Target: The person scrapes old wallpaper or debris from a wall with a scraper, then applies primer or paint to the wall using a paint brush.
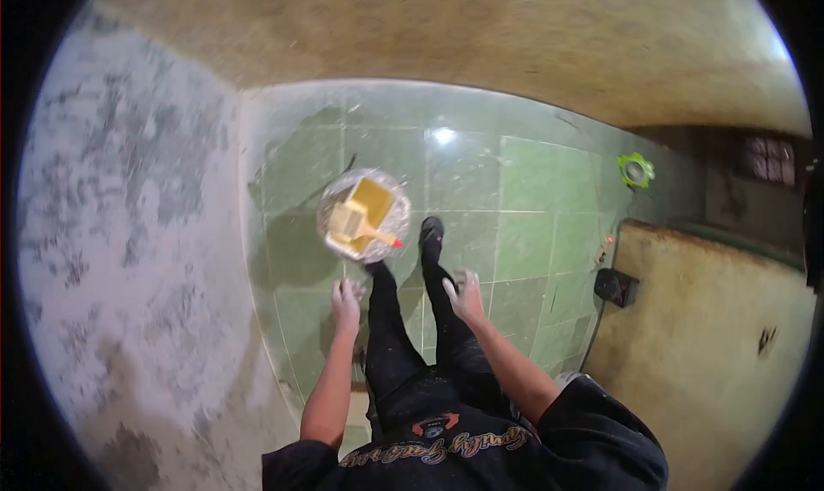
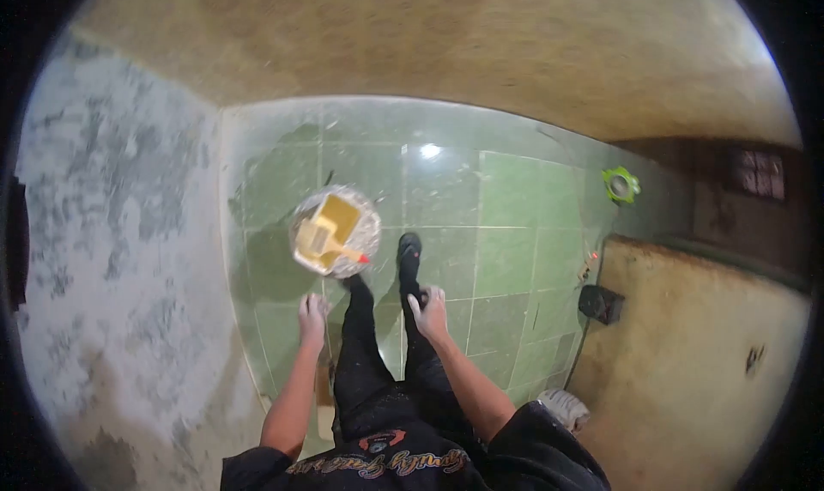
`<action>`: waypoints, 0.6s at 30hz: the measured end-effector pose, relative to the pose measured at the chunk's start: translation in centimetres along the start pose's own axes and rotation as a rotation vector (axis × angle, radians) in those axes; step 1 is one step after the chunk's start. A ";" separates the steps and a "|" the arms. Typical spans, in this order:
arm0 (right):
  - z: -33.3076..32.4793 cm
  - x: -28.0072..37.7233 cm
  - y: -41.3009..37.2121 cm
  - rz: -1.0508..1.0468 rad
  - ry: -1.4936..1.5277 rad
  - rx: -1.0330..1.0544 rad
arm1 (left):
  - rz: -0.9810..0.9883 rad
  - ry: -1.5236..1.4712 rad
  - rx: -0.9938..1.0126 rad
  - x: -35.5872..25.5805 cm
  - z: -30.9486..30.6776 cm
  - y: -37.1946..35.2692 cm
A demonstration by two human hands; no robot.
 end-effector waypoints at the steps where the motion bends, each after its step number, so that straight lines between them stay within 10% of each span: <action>1: -2.1 -2.1 -1.5 0.099 0.037 -0.026 | 0.055 0.132 0.073 -1.1 0.0 -1.3; 10: -16.1 -19.8 -9.9 0.475 -0.075 -0.359 | 0.348 0.319 0.369 -6.6 6.2 -15.2; 18: -24.2 -32.8 -7.0 0.392 0.168 -0.493 | 0.415 0.485 0.460 -1.5 24.7 -28.4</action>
Point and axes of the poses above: each hand's wrist, its own y-axis towards the middle knuckle, its own z-axis out of the palm, x = y × z, the point moved 4 cm from there along y, towards the middle knuckle, and after that the axes turned 8 degrees about -x, right-handed, at the moved point
